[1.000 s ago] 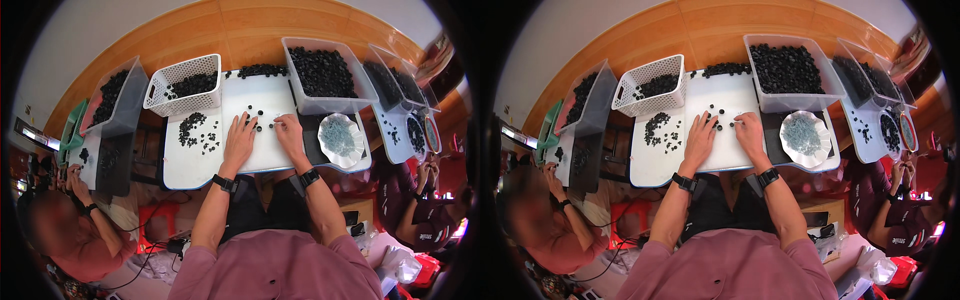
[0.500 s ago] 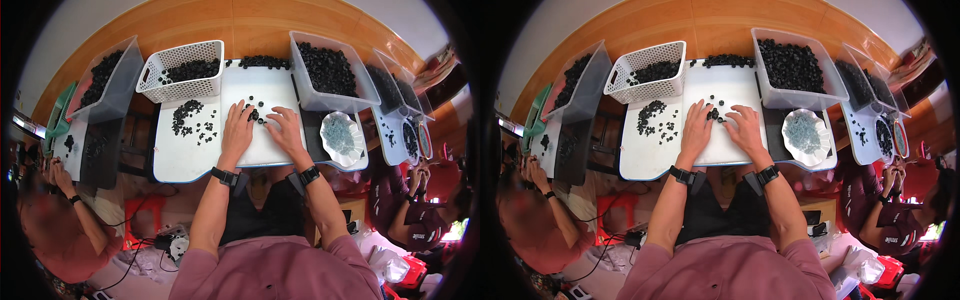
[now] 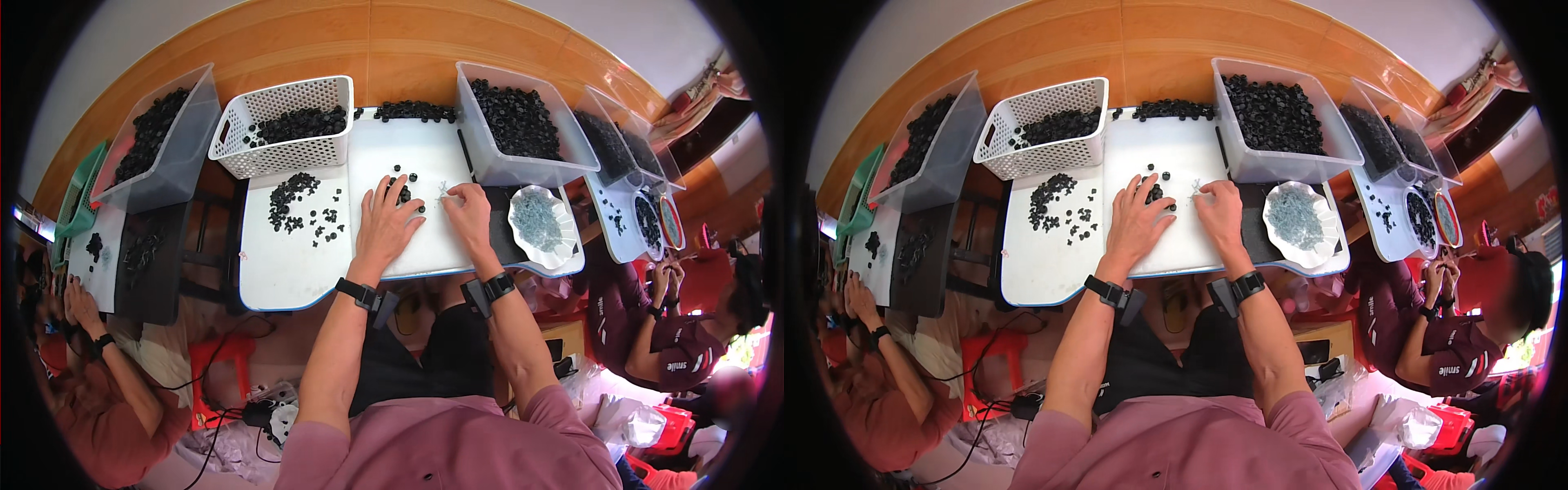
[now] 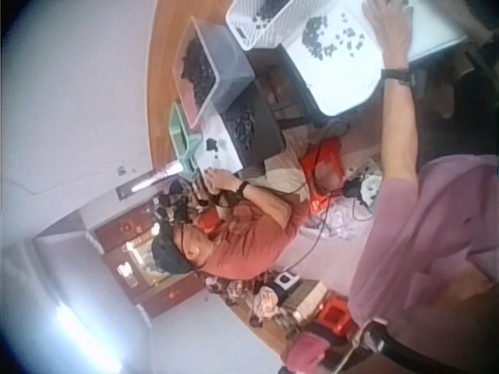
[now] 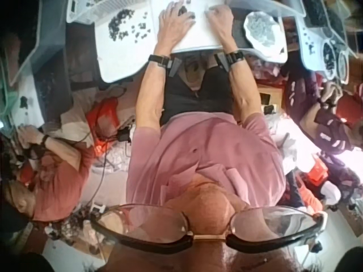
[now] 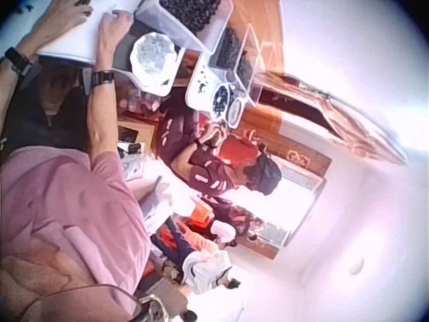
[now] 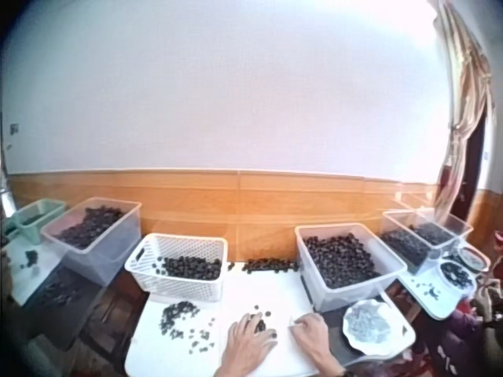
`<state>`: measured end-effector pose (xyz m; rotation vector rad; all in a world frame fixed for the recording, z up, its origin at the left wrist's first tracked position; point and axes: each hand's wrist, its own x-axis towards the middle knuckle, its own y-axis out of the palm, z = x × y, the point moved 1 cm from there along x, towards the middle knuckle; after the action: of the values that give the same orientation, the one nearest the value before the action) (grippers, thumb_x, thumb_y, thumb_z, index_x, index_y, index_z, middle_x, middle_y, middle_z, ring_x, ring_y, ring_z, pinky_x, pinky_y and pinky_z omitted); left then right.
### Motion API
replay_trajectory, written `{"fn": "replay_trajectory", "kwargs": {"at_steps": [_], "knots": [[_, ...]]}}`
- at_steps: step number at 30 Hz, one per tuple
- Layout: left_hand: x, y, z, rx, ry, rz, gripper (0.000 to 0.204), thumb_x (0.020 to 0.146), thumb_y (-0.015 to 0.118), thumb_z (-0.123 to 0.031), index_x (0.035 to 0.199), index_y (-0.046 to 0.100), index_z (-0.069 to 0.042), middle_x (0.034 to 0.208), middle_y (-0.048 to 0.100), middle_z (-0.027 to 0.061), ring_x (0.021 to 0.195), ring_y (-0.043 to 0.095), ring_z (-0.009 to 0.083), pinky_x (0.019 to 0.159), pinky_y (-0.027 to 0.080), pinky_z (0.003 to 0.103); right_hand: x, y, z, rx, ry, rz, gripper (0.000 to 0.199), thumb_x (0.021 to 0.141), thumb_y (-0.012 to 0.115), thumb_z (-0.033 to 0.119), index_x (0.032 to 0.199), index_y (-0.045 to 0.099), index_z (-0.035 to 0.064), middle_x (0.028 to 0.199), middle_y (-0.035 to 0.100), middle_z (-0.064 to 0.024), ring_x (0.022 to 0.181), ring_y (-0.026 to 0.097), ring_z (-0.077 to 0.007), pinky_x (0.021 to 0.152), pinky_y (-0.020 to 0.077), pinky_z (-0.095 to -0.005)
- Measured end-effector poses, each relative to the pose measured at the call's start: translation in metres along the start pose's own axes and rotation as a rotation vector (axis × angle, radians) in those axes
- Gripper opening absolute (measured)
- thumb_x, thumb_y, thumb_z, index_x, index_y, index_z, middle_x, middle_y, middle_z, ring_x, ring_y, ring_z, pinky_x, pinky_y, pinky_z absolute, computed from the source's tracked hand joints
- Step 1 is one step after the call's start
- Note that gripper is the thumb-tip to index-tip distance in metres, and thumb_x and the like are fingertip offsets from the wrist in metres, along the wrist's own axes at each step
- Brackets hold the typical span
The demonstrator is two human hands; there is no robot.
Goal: Manually assemble small black plastic components by hand at a workstation.
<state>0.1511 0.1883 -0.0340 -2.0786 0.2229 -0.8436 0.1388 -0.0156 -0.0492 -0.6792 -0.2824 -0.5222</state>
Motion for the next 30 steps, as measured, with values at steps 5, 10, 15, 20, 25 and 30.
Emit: {"fn": "replay_trajectory", "kwargs": {"at_steps": [5,10,15,20,25,30], "knots": [[0.001,0.0,0.001,-0.029,0.053,-0.001,0.018,0.089,0.078,-0.023,0.106,0.077,-0.017,0.15,0.053,0.0084,0.146,0.04,0.0336,0.117,0.033,0.051,-0.001,0.001,0.001,-0.129,-0.213,0.0,0.015,0.076,0.081,0.01,0.088,0.072,0.0072,0.1,0.07,-0.0097,0.103,0.063,-0.0328,0.09,0.0501,-0.0438],[0.001,-0.002,0.002,-0.03,0.066,-0.013,0.015,0.089,0.078,-0.024,0.102,0.076,-0.017,0.144,0.057,0.0053,0.145,0.041,0.0289,0.118,0.033,0.051,-0.002,0.0,0.002,-0.031,-0.141,0.038,0.014,0.078,0.081,0.01,0.089,0.072,0.0066,0.098,0.07,-0.0095,0.098,0.063,-0.0306,0.087,0.0502,-0.0428],[0.0,-0.003,0.003,-0.106,0.104,-0.132,0.017,0.084,0.08,-0.016,0.1,0.074,-0.011,0.128,0.065,0.0054,0.131,0.055,0.0278,0.11,0.04,0.046,-0.003,-0.003,0.008,0.145,-0.029,0.052,0.014,0.081,0.081,0.011,0.09,0.073,0.0041,0.09,0.071,-0.0083,0.078,0.064,-0.0211,0.073,0.0518,-0.0354],[-0.004,-0.001,-0.001,-0.242,0.067,-0.196,0.023,0.08,0.079,-0.006,0.102,0.073,-0.006,0.104,0.07,0.0093,0.106,0.067,0.0294,0.092,0.053,0.041,-0.016,-0.008,0.017,0.323,0.006,0.217,0.012,0.085,0.081,0.01,0.092,0.076,0.0018,0.079,0.072,-0.0046,0.061,0.056,-0.0091,0.058,0.0473,-0.0261],[-0.001,-0.001,-0.003,-0.296,0.048,-0.172,0.025,0.079,0.079,0.0,0.104,0.074,-0.005,0.094,0.073,0.0109,0.089,0.07,0.0293,0.08,0.058,0.039,-0.015,-0.01,0.021,0.399,-0.113,0.193,0.01,0.085,0.081,0.008,0.092,0.076,0.0024,0.079,0.072,-0.0046,0.062,0.058,-0.0103,0.058,0.0481,-0.0268],[0.0,0.001,-0.003,-0.306,-0.001,-0.112,0.024,0.08,0.081,-0.001,0.103,0.075,-0.005,0.09,0.074,0.0085,0.086,0.071,0.0252,0.075,0.058,0.036,-0.01,-0.005,0.017,0.408,-0.154,0.234,0.01,0.085,0.08,0.008,0.093,0.076,0.0036,0.082,0.074,-0.0061,0.063,0.061,-0.0138,0.059,0.0499,-0.0285]]}}
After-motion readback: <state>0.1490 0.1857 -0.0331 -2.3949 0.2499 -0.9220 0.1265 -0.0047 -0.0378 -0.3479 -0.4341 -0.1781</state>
